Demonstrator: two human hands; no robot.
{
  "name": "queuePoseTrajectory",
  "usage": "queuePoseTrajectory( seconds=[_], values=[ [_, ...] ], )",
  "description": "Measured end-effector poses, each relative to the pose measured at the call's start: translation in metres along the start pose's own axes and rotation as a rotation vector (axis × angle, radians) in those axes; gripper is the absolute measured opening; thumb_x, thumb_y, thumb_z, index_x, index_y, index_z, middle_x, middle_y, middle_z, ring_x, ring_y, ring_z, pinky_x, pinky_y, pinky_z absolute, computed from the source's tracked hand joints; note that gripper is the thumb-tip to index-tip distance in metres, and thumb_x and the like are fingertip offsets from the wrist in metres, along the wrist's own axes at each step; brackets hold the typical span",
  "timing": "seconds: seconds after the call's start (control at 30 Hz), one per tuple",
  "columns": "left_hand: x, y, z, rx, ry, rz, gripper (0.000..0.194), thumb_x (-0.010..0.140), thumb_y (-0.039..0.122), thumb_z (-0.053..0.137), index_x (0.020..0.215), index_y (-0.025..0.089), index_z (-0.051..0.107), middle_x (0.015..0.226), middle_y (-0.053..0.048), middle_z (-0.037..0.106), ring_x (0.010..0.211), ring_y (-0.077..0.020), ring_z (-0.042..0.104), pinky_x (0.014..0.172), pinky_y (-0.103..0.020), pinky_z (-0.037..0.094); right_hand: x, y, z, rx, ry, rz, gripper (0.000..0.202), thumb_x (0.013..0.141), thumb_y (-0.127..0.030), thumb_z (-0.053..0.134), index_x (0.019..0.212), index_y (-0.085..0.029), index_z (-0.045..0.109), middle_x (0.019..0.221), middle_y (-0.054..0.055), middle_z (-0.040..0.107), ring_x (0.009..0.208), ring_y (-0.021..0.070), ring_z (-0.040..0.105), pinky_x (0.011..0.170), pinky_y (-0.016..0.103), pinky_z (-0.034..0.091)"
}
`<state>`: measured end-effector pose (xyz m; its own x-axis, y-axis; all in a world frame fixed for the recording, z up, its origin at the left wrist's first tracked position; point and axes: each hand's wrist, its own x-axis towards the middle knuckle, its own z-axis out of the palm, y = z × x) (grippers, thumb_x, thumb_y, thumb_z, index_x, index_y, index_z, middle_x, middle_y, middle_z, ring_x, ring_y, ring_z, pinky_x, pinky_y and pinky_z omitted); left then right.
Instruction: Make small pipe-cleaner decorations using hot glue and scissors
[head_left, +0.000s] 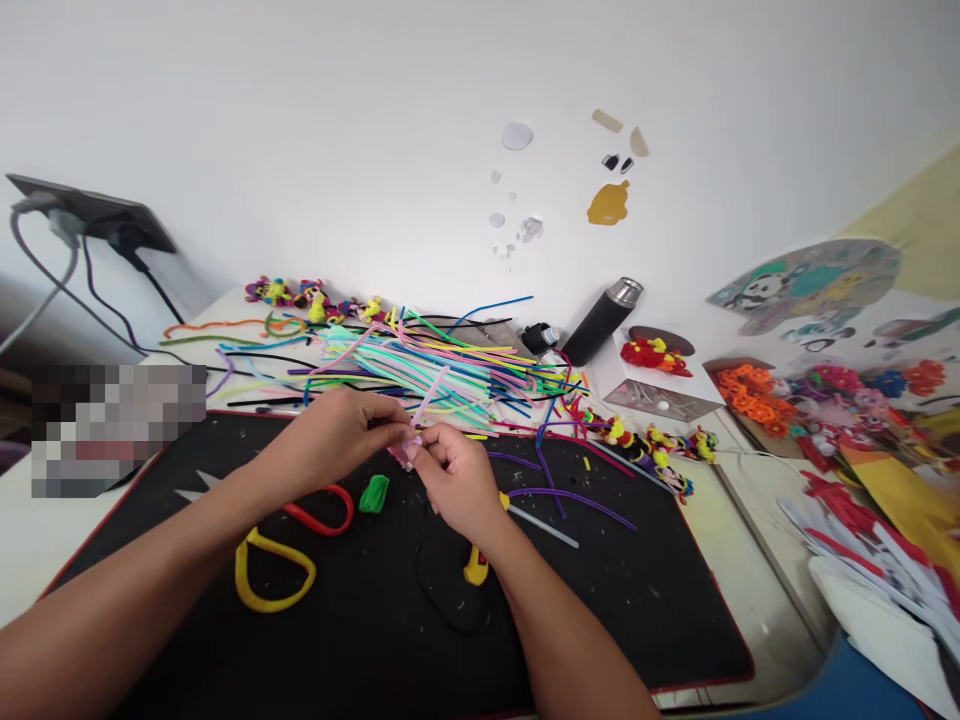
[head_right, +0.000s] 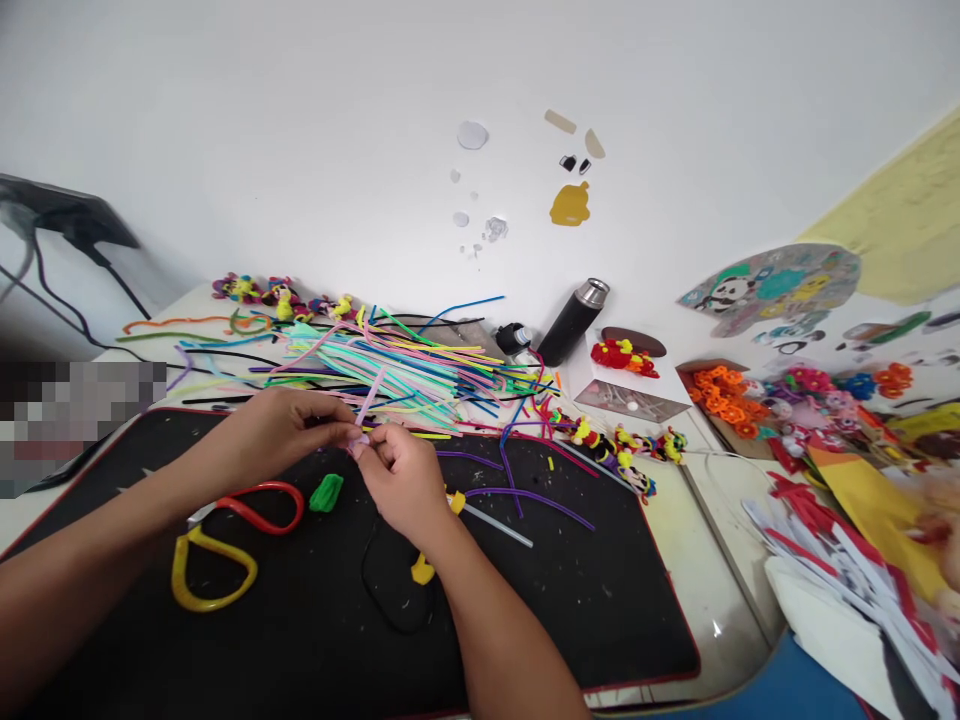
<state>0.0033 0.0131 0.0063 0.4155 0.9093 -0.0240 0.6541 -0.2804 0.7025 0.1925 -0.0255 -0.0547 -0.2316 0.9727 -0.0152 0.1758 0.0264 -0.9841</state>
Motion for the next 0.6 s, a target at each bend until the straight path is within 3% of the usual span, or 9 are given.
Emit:
queuePoseTrajectory(
  seconds=[0.27, 0.6],
  values=[
    [0.0024, -0.0049, -0.0053, -0.068, -0.129, -0.012, 0.023, 0.086, 0.039, 0.062, 0.084, 0.024, 0.080, 0.079, 0.002, 0.080, 0.074, -0.0197, 0.072, 0.070, -0.024, 0.048, 0.0008, 0.0032, 0.0001, -0.049, 0.002, 0.015, 0.023, 0.095, -0.042, 0.062, 0.084, -0.022, 0.059, 0.045, -0.011, 0.043, 0.038, 0.0090, 0.037, 0.045, 0.022, 0.026],
    [0.0030, -0.0103, -0.0012, 0.086, -0.058, 0.068, 0.029, 0.089, 0.041, 0.059, 0.079, 0.024, 0.080, 0.078, -0.001, 0.079, 0.073, -0.0204, 0.069, 0.067, -0.026, 0.043, 0.0004, 0.0044, 0.0002, -0.079, -0.013, 0.007, 0.020, 0.095, -0.038, 0.062, 0.084, -0.022, 0.060, 0.047, -0.011, 0.043, 0.040, 0.0092, 0.036, 0.047, 0.023, 0.025]
  ],
)
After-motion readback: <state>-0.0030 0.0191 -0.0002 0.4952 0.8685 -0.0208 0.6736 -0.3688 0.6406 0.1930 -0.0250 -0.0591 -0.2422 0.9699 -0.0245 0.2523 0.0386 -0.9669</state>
